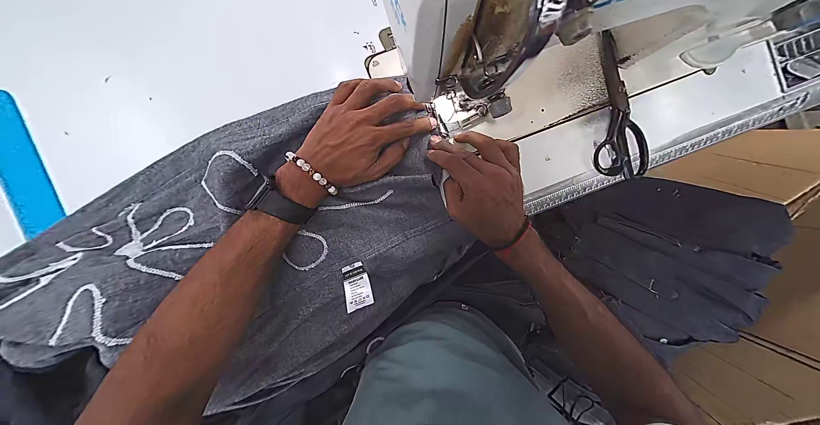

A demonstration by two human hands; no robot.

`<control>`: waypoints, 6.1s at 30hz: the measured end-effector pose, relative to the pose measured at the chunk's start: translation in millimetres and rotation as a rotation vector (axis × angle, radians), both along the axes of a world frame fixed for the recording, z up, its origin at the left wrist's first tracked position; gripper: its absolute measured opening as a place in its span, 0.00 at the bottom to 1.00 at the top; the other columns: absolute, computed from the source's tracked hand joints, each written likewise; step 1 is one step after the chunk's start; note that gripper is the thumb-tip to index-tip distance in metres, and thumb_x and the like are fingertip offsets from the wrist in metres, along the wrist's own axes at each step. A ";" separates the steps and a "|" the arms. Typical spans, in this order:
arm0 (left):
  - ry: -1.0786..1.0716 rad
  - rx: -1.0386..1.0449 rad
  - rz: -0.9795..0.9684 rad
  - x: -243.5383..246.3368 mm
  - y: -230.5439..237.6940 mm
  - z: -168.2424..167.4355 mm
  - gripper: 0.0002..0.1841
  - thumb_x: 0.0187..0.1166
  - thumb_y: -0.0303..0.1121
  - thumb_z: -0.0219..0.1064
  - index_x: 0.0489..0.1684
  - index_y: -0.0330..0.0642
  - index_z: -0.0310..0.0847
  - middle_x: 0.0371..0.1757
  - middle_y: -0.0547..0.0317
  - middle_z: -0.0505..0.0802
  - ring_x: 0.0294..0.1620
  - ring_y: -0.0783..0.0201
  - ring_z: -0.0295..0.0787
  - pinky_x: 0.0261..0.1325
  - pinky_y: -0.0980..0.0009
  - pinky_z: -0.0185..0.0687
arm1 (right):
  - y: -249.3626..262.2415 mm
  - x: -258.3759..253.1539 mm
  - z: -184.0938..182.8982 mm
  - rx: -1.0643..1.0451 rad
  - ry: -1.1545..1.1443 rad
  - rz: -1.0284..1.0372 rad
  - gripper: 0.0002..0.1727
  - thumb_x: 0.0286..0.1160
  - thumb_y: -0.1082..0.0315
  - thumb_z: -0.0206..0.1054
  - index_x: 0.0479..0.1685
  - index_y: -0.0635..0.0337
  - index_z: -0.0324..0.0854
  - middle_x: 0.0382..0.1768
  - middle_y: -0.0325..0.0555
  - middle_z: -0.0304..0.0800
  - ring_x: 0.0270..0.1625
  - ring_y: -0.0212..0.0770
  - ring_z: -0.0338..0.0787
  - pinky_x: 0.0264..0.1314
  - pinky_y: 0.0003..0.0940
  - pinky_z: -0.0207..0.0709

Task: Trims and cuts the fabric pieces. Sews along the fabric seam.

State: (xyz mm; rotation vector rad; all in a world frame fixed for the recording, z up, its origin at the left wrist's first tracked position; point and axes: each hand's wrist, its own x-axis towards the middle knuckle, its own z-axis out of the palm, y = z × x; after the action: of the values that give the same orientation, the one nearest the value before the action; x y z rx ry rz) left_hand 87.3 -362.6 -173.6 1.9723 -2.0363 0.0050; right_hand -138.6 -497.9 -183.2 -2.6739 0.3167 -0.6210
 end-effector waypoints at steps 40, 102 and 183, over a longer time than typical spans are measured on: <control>-0.078 -0.008 0.294 -70.8 6.1 6.9 0.21 0.87 0.47 0.57 0.72 0.57 0.86 0.79 0.56 0.83 0.85 0.47 0.67 0.86 0.46 0.55 | 36.8 -3.5 28.2 0.612 0.170 -0.397 0.23 0.82 0.62 0.61 0.76 0.48 0.84 0.14 0.35 0.78 0.12 0.32 0.70 0.15 0.33 0.66; 0.013 -0.029 0.400 -76.4 3.0 6.0 0.19 0.86 0.43 0.58 0.69 0.53 0.86 0.78 0.61 0.85 0.79 0.52 0.76 0.73 0.47 0.66 | 9.3 11.7 30.7 0.280 0.225 -0.363 0.11 0.78 0.52 0.71 0.47 0.46 0.92 0.32 0.34 0.92 0.28 0.36 0.87 0.28 0.41 0.78; -0.053 -0.116 0.193 -37.4 -1.8 -0.7 0.19 0.85 0.43 0.57 0.69 0.66 0.88 0.69 0.58 0.89 0.77 0.46 0.74 0.79 0.47 0.58 | -4.0 7.9 34.0 -0.132 0.356 -0.110 0.22 0.84 0.63 0.56 0.71 0.49 0.87 0.11 0.41 0.76 0.13 0.47 0.78 0.12 0.41 0.63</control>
State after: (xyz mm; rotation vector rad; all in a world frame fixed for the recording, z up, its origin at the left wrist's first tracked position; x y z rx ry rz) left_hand 49.9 -364.4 -174.3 2.1061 -1.8241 0.2151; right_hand -130.7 -502.0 -149.3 -2.9048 0.5380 -0.1958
